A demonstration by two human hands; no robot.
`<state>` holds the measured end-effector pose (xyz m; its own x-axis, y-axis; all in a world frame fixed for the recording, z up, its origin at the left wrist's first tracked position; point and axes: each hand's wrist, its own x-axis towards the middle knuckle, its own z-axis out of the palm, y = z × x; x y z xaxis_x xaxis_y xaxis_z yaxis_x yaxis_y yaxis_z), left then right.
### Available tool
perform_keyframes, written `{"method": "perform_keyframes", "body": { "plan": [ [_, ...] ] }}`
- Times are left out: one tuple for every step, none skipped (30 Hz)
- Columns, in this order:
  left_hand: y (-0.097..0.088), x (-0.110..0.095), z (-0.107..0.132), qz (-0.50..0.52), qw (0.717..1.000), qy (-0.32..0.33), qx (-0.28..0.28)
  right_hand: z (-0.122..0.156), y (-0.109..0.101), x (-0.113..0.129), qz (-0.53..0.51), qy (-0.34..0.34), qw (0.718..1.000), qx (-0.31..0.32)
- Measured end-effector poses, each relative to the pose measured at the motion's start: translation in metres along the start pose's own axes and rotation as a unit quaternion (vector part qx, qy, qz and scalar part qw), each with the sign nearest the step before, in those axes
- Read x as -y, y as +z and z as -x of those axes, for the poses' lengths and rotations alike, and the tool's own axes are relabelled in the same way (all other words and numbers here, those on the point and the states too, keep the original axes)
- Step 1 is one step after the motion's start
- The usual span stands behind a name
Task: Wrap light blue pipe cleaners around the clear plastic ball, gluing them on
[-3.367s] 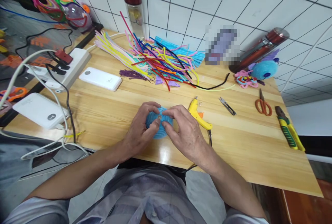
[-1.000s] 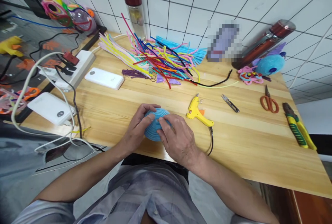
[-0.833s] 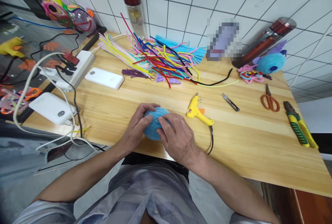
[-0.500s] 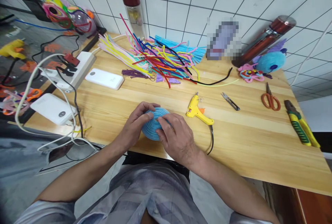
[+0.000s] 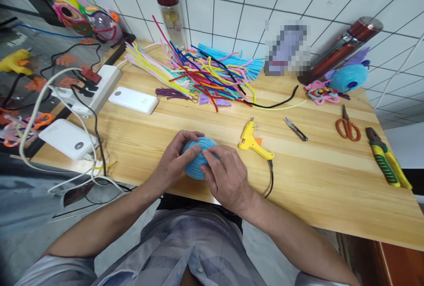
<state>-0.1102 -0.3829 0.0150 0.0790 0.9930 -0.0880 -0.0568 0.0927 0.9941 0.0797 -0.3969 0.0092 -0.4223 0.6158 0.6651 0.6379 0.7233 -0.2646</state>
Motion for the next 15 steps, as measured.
{"method": "perform_keyframes", "body": {
  "plan": [
    [0.002, 0.000, 0.001, -0.008, 1.000, 0.009, -0.009, 0.000, 0.000, 0.001, 0.003, -0.002, 1.000, 0.000],
    [0.004, 0.000, 0.001, -0.016, 1.000, 0.017, -0.017, -0.001, 0.000, 0.001, 0.004, -0.002, 1.000, -0.001],
    [0.005, 0.000, 0.002, -0.023, 0.999, 0.023, -0.025, -0.001, -0.001, 0.002, 0.006, -0.002, 1.000, -0.003],
    [0.007, 0.000, 0.002, -0.030, 0.999, 0.027, -0.031, -0.001, -0.001, 0.002, 0.006, -0.003, 1.000, -0.005],
    [0.009, 0.000, 0.002, -0.036, 0.998, 0.031, -0.035, -0.001, -0.001, 0.002, 0.007, -0.003, 1.000, -0.007],
    [0.010, 0.000, 0.002, -0.043, 0.998, 0.034, -0.038, 0.000, -0.001, 0.003, 0.009, -0.003, 1.000, -0.009],
    [0.011, 0.000, 0.002, -0.050, 0.997, 0.037, -0.041, 0.000, -0.001, 0.003, 0.011, -0.002, 1.000, -0.010],
    [0.011, 0.000, 0.001, -0.056, 0.997, 0.040, -0.042, 0.001, 0.000, 0.003, 0.013, 0.000, 1.000, -0.012],
    [0.012, 0.000, 0.001, -0.062, 0.996, 0.043, -0.043, 0.002, 0.001, 0.002, 0.015, 0.002, 1.000, -0.012],
    [0.012, 0.001, 0.001, -0.066, 0.996, 0.045, -0.044, 0.003, 0.001, 0.002, 0.015, 0.006, 1.000, -0.011],
    [0.012, 0.001, 0.001, -0.068, 0.995, 0.048, -0.046, 0.005, 0.002, 0.002, 0.015, 0.008, 1.000, -0.009],
    [0.012, 0.002, 0.001, -0.070, 0.995, 0.049, -0.048, 0.006, 0.004, 0.002, 0.013, 0.011, 1.000, -0.005],
    [0.012, 0.003, 0.002, -0.072, 0.995, 0.051, -0.052, 0.008, 0.005, 0.003, 0.011, 0.014, 1.000, -0.001],
    [0.012, 0.004, 0.003, -0.073, 0.994, 0.052, -0.056, 0.009, 0.006, 0.003, 0.007, 0.018, 1.000, 0.004],
    [0.012, 0.005, 0.004, -0.075, 0.994, 0.053, -0.063, 0.011, 0.007, 0.004, 0.002, 0.022, 1.000, 0.008]
  ]
}}
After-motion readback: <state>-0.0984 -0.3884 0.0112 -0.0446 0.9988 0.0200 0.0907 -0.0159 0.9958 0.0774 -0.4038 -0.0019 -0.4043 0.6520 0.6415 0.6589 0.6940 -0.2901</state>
